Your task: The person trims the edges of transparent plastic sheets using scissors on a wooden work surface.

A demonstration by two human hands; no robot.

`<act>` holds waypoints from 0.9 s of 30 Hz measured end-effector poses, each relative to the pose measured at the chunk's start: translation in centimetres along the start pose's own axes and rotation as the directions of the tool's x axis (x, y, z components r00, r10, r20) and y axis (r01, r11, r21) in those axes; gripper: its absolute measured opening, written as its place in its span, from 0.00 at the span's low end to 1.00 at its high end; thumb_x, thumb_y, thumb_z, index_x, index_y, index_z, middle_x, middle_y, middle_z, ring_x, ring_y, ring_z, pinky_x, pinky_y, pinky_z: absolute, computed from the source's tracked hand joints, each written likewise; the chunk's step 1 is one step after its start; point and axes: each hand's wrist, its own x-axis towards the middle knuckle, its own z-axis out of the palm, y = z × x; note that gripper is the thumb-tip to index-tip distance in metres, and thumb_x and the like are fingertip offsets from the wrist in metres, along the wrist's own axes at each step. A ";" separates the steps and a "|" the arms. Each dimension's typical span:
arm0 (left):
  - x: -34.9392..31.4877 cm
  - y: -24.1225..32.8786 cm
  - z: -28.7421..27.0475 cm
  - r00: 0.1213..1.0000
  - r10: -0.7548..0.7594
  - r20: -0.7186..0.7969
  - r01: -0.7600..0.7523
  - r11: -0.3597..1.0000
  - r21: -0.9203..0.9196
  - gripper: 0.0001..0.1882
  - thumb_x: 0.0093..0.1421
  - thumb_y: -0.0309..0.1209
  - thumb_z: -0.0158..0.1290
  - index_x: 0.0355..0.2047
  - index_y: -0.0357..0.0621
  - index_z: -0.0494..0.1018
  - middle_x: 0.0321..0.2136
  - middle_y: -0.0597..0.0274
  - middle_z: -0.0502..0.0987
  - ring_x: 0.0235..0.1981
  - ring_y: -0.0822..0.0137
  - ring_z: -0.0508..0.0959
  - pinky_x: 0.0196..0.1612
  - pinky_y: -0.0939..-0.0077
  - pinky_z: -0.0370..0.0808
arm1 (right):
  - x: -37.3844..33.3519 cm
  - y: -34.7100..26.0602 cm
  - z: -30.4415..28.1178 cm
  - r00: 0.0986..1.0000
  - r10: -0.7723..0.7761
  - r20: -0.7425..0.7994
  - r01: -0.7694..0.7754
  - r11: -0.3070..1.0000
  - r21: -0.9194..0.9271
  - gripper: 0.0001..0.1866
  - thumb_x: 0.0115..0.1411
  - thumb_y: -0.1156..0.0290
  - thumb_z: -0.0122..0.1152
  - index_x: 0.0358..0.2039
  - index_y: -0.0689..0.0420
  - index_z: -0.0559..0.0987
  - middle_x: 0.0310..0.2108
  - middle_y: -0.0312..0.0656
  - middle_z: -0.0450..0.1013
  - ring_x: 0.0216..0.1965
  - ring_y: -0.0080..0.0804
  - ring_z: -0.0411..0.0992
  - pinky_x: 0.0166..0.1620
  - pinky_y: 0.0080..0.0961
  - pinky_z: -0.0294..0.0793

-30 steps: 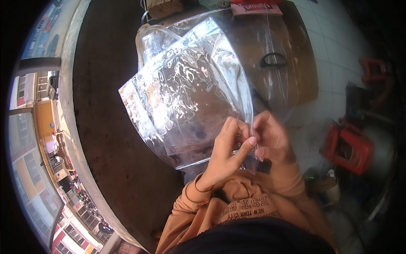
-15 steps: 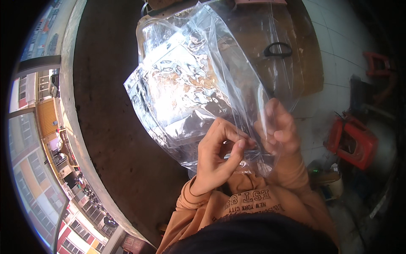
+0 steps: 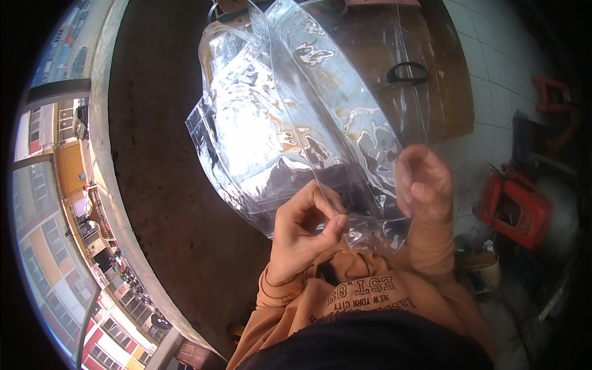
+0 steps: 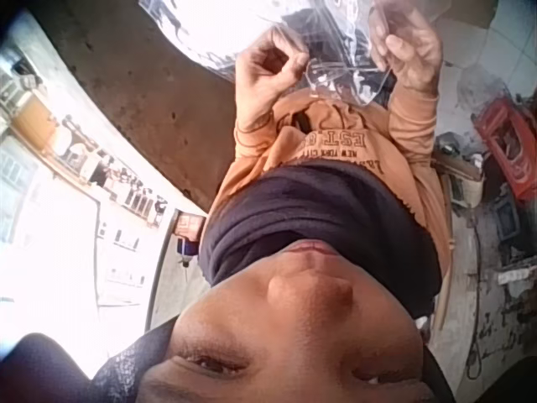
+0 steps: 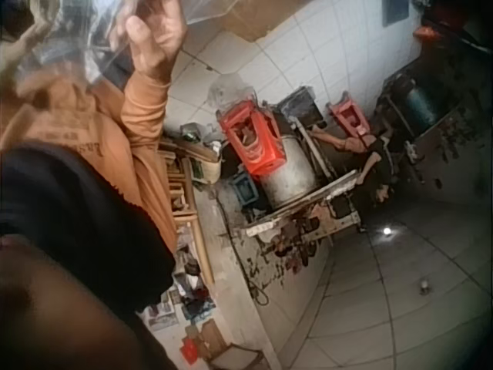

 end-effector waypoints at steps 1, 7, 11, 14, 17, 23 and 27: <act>0.0 0.0 0.1 1.000 -0.008 0.011 0.008 1.000 -0.007 0.05 0.54 0.17 0.51 0.27 0.38 0.66 0.29 0.63 0.68 0.29 0.77 0.67 0.34 0.84 0.66 | 0.0 0.0 0.0 1.000 0.002 -0.004 -0.002 1.000 -0.003 0.22 0.53 0.77 0.53 0.48 0.71 0.64 0.28 0.41 0.63 0.25 0.21 0.63 0.18 0.15 0.69; 0.2 -0.8 0.0 0.996 -0.033 0.085 0.040 0.996 -0.084 0.06 0.55 0.17 0.48 0.28 0.40 0.64 0.28 0.65 0.66 0.28 0.79 0.65 0.33 0.85 0.64 | 0.0 0.0 -0.2 1.000 -0.009 0.000 0.009 1.000 -0.027 0.21 0.54 0.77 0.52 0.48 0.72 0.64 0.29 0.41 0.63 0.25 0.20 0.63 0.19 0.15 0.70; 0.5 -1.0 0.2 0.997 -0.028 0.071 0.041 0.983 -0.181 0.09 0.55 0.16 0.48 0.32 0.41 0.61 0.27 0.66 0.66 0.28 0.80 0.65 0.32 0.86 0.64 | 0.0 0.0 -0.2 0.999 -0.032 -0.009 0.031 0.997 -0.072 0.19 0.55 0.79 0.50 0.48 0.71 0.65 0.30 0.40 0.64 0.26 0.20 0.64 0.22 0.15 0.71; 0.8 -1.0 0.5 0.999 -0.047 0.023 0.051 0.972 -0.231 0.12 0.55 0.15 0.49 0.34 0.42 0.59 0.27 0.67 0.67 0.27 0.80 0.65 0.31 0.87 0.64 | 0.1 0.3 0.5 0.992 -0.051 -0.115 0.008 0.939 -0.345 0.17 0.56 0.81 0.52 0.47 0.69 0.68 0.32 0.41 0.66 0.29 0.23 0.66 0.27 0.18 0.72; 1.3 -0.9 1.3 0.998 -0.005 -0.064 -0.010 0.974 -0.228 0.13 0.55 0.15 0.49 0.34 0.42 0.58 0.26 0.67 0.67 0.26 0.81 0.66 0.30 0.88 0.65 | 0.3 0.4 1.8 0.946 -0.324 0.001 0.103 0.298 -0.949 0.15 0.54 0.81 0.56 0.44 0.67 0.71 0.34 0.44 0.68 0.32 0.29 0.68 0.31 0.25 0.72; 2.9 -1.4 1.9 0.983 0.029 -0.181 -0.053 0.991 -0.127 0.16 0.54 0.15 0.50 0.35 0.42 0.56 0.26 0.65 0.68 0.25 0.81 0.71 0.27 0.89 0.69 | -1.1 -1.2 5.9 0.856 -0.338 0.391 0.412 -0.012 -0.911 0.20 0.46 0.75 0.68 0.39 0.65 0.73 0.38 0.48 0.69 0.36 0.39 0.70 0.37 0.30 0.73; 3.2 -0.9 2.5 0.984 0.047 -0.174 -0.064 0.994 -0.093 0.16 0.55 0.15 0.48 0.37 0.41 0.53 0.27 0.62 0.68 0.24 0.78 0.73 0.28 0.86 0.73 | -0.9 1.4 4.5 0.806 -0.411 0.425 0.424 -0.099 -0.900 0.16 0.46 0.83 0.65 0.38 0.66 0.73 0.35 0.48 0.70 0.32 0.38 0.73 0.31 0.27 0.76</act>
